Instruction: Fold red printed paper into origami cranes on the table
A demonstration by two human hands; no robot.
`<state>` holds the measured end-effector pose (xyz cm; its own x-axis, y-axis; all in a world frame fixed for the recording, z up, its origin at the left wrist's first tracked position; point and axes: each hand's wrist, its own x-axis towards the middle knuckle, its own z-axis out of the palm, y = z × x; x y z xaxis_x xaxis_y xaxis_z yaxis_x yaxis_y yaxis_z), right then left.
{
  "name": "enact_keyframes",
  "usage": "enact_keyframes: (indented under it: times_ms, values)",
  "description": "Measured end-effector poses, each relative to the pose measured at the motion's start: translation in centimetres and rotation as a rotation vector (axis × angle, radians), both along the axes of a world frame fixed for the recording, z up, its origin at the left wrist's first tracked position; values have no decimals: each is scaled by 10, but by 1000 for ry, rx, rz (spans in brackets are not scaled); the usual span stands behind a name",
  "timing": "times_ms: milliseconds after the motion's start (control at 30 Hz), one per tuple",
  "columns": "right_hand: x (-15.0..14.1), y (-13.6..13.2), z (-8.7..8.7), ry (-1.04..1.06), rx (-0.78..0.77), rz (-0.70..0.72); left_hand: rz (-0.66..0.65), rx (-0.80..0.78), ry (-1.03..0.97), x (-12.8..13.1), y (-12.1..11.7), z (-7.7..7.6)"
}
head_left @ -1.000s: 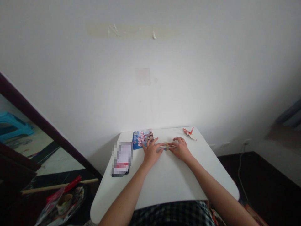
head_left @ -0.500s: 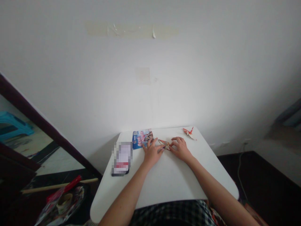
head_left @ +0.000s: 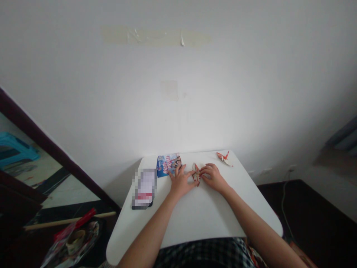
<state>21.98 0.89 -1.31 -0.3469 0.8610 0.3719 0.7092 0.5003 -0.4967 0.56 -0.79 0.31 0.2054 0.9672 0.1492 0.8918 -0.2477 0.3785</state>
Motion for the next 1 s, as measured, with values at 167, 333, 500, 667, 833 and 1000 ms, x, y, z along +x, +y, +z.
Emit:
enact_keyframes:
  times_ms: [167, 333, 500, 667, 833, 1000]
  values:
    - [-1, 0, -1, -3, 38, -37, -26, 2, 1, -2, 1, -1]
    - [1, 1, -5, -46, 30, -31, -38, -13, -32, -4, 2, 1]
    - [3, 3, -8, -16, 24, -13, 1, 14, -30, -5, 5, 0]
    - [1, 0, -4, -31, 27, -17, 44, 22, -15, -6, 6, -3]
    - [-1, -1, -2, -56, 39, -20, 43, 26, -12, -6, 6, -3]
    - [-1, -1, -3, -88, 65, -13, 56, 19, 4, -6, 6, -1]
